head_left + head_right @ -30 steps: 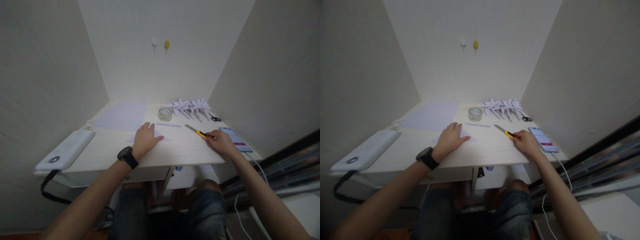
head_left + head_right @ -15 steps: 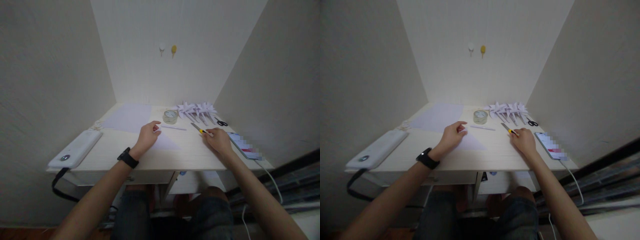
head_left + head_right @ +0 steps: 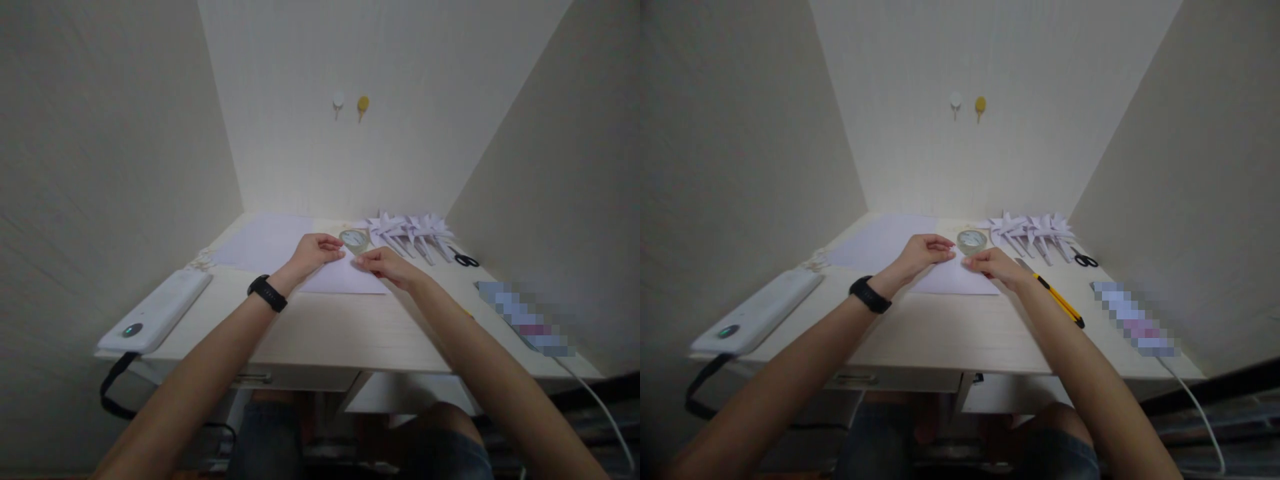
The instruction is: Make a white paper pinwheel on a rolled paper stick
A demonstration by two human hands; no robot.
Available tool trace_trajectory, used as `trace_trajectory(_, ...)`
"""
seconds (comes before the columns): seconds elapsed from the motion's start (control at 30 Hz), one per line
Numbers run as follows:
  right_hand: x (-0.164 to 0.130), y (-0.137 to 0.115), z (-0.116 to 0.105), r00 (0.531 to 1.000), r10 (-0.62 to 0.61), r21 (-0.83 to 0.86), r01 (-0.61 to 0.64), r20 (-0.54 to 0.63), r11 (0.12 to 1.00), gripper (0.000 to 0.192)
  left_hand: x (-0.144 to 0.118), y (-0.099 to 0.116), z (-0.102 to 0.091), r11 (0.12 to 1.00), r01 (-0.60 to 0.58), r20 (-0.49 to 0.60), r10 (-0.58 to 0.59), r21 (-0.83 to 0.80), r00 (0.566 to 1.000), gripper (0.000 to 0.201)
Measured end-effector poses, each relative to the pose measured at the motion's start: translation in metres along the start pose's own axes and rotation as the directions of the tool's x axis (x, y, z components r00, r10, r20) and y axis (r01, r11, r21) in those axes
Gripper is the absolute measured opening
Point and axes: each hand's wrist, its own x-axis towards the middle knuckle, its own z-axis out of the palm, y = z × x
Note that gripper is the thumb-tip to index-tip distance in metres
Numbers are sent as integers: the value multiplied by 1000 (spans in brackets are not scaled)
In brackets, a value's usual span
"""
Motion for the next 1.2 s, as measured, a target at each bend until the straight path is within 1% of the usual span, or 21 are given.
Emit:
trace_trajectory(0.07, 5, 7, 3, 999, 28, 15, -28, -32, 1000, 42, 1, -8, -1, 1000, 15, -8, -15, -8, 1000, 30)
trace_trajectory(0.1, 7, 11, 4, 996, 47, 42, -44, -73, 998, 41, 1, -12, -1, 999, 31, -4, -31, -8, 1000, 31)
trace_trajectory(0.2, 8, 23, 9, 974, 94, 173, -59, -204, 983, 39, -1, -21, -5, 995, 99, 8, -99, 32, 995, 30)
trace_trajectory(0.27, 6, 28, 11, 962, 113, 229, -55, -248, 972, 37, -3, -23, -8, 988, 136, 15, -137, 75, 990, 29)
trace_trajectory(0.43, 4, 30, 10, 959, 114, 247, -48, -259, 968, 35, -8, -23, -12, 970, 195, 150, -216, 142, 965, 33)
trace_trajectory(0.5, 4, 30, 9, 961, 116, 241, -54, -252, 969, 35, -9, -22, -11, 968, 215, 163, -235, 129, 958, 33)
trace_trajectory(0.63, 4, 31, 7, 969, 120, 225, -70, -217, 972, 35, -8, -24, -8, 967, 254, 157, -257, 36, 954, 35)
trace_trajectory(0.73, 3, 30, 5, 978, 77, 224, -33, -192, 974, 36, -7, -26, -7, 964, 266, 127, -265, 6, 956, 35)
trace_trajectory(0.83, 3, 30, 5, 977, 31, 219, 16, -211, 975, 39, -8, -26, -7, 960, 277, 107, -273, -26, 956, 36)
trace_trajectory(0.93, 5, 32, 5, 976, 0, 231, 51, -218, 972, 43, -9, -25, -8, 958, 286, 69, -286, 12, 956, 37)
trace_trajectory(1.03, 8, 35, 8, 962, -114, 215, 169, -249, 962, 48, -9, -24, -8, 961, 273, 10, -274, 33, 962, 39)
trace_trajectory(1.1, 8, 36, 10, 944, -201, 143, 244, -263, 959, 50, -9, -24, -8, 968, 251, -19, -251, 19, 968, 40)
trace_trajectory(1.17, 8, 34, 11, 921, -262, 12, 278, -289, 961, 50, -8, -24, -8, 972, 234, -46, -233, -2, 971, 40)
trace_trajectory(1.2, 7, 33, 11, 901, -292, -69, 286, -319, 956, 50, -8, -24, -8, 974, 226, -59, -227, -14, 972, 41)
